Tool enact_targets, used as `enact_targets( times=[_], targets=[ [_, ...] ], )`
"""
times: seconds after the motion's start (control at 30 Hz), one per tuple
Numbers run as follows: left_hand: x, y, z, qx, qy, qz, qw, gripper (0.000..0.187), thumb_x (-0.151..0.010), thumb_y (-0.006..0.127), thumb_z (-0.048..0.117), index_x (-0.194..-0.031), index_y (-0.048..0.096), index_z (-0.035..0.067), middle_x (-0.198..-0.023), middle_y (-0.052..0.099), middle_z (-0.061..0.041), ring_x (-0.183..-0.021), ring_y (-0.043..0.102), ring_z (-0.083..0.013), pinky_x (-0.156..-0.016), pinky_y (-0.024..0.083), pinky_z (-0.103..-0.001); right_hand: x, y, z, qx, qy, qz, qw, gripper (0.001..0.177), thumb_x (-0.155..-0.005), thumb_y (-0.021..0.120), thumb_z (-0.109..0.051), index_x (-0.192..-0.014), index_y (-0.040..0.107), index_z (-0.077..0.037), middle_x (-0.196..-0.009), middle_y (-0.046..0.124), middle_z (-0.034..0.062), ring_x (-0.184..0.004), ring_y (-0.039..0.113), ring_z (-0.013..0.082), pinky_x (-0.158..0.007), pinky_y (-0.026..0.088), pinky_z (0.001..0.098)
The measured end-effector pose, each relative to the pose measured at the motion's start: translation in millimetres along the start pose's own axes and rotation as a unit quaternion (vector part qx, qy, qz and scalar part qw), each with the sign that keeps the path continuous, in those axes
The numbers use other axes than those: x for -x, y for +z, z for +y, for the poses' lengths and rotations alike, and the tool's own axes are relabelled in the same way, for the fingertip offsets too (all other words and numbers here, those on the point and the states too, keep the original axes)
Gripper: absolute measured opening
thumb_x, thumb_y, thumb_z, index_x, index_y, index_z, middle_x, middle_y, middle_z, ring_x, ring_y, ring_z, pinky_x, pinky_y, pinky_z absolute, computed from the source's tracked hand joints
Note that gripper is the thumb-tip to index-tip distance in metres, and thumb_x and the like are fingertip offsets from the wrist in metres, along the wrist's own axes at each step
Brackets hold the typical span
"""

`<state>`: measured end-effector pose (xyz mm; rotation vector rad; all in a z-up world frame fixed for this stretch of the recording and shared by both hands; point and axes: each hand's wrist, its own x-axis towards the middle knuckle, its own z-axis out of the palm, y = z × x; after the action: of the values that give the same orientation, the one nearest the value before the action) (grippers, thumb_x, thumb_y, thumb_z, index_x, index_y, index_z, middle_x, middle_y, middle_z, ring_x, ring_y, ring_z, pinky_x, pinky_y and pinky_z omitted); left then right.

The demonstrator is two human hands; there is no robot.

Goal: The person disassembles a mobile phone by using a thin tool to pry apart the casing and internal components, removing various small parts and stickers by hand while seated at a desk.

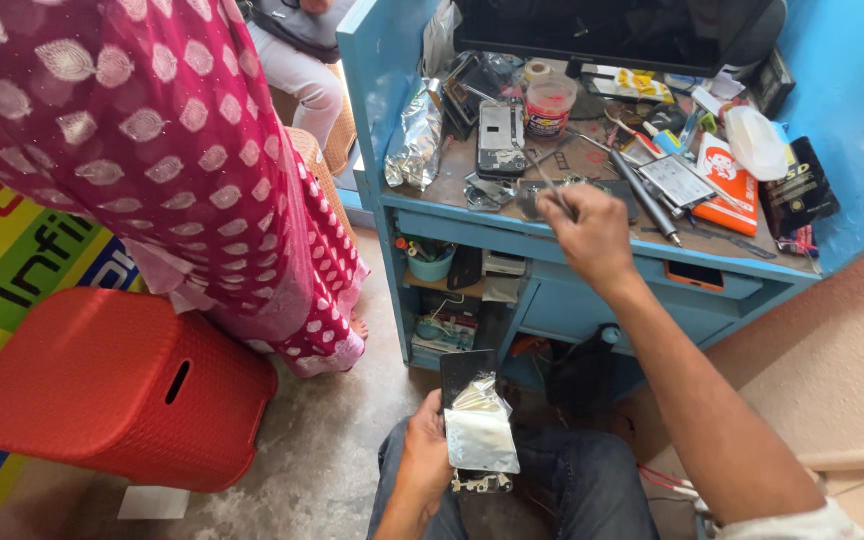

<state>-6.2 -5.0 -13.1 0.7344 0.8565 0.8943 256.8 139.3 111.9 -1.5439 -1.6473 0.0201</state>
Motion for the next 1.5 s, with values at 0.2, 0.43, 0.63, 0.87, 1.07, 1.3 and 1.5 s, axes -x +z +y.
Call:
enact_targets(
  times=[0.2,0.43,0.63,0.87,1.07,1.3,1.5],
  targets=[
    [-4.4,-1.5,10.2,0.07,0.001,-0.017,0.997,0.037,-0.087,0.069,-0.003,-0.123,0.062,0.001,-0.104,0.077,-0.009,-0.087,0.074,-0.0141,-0.076,0.061,-0.03,-41.7,55.8,16.6,0.127,-0.109,0.01,0.986,0.013,-0.09,0.075,-0.014,-0.102,0.08,-0.01,-0.099,0.071,0.0116,-0.082,0.071,0.0335,-0.074,0.056,0.0451],
    [-13.1,-17.9,24.9,0.174,0.019,-0.103,0.979,0.03,-0.095,0.065,0.004,-0.125,0.062,0.0,-0.107,0.075,-0.01,-0.089,0.074,-0.0151,-0.079,0.061,-0.029,-42.1,64.2,-7.7,0.175,-0.095,-0.07,0.977,0.026,-0.094,0.075,-0.027,-0.113,0.076,-0.01,-0.106,0.069,0.0123,-0.082,0.071,0.0356,-0.072,0.055,0.0481],
    [-12.0,-15.3,38.3,0.193,0.017,-0.091,0.977,0.037,-0.095,0.062,0.004,-0.131,0.06,-0.001,-0.113,0.075,-0.011,-0.095,0.073,-0.0153,-0.084,0.06,-0.029,17.2,18.0,-30.5,0.109,-0.247,-0.063,0.961,0.031,-0.112,0.052,-0.015,-0.136,0.064,0.001,-0.109,0.065,0.0139,-0.098,0.064,0.0327,-0.086,0.052,0.0437],
    [-12.3,-7.2,32.3,0.206,0.085,-0.037,0.974,0.04,-0.095,0.06,0.006,-0.135,0.057,0.0,-0.116,0.072,-0.012,-0.098,0.072,-0.0173,-0.086,0.059,-0.031,174.0,-21.0,-109.8,-0.124,0.229,-0.204,0.944,0.036,-0.089,0.066,-0.01,-0.124,0.073,-0.012,-0.074,0.068,0.0063,-0.058,0.068,0.0195,-0.056,0.056,0.0315],
    [-8.3,5.3,26.4,0.23,0.122,-0.036,0.965,0.04,-0.096,0.06,0.008,-0.134,0.057,-0.001,-0.118,0.071,-0.013,-0.102,0.07,-0.0184,-0.09,0.059,-0.032,189.0,-19.2,-124.1,-0.033,0.079,-0.055,0.995,0.02,-0.087,0.074,-0.011,-0.106,0.073,-0.004,-0.086,0.072,0.0104,-0.074,0.071,0.0252,-0.063,0.055,0.0333],
    [3.4,8.8,20.4,0.169,0.133,-0.019,0.976,0.045,-0.091,0.067,0.001,-0.134,0.057,-0.002,-0.111,0.072,-0.011,-0.091,0.071,-0.0155,-0.079,0.059,-0.029,155.2,-0.3,-113.9,-0.081,0.097,-0.11,0.986,0.026,-0.076,0.082,-0.013,-0.099,0.075,-0.002,-0.079,0.07,0.0101,-0.066,0.071,0.0248,-0.06,0.055,0.0347],
    [13.0,10.4,19.2,0.129,0.14,0.011,0.982,0.052,-0.085,0.072,-0.003,-0.133,0.055,-0.002,-0.108,0.074,-0.011,-0.088,0.073,-0.0149,-0.077,0.061,-0.029,156.9,1.9,-114.7,-0.076,0.061,-0.104,0.99,0.022,-0.078,0.082,-0.011,-0.098,0.077,-0.003,-0.077,0.071,0.01,-0.065,0.071,0.0242,-0.058,0.055,0.0344]
  ],
)
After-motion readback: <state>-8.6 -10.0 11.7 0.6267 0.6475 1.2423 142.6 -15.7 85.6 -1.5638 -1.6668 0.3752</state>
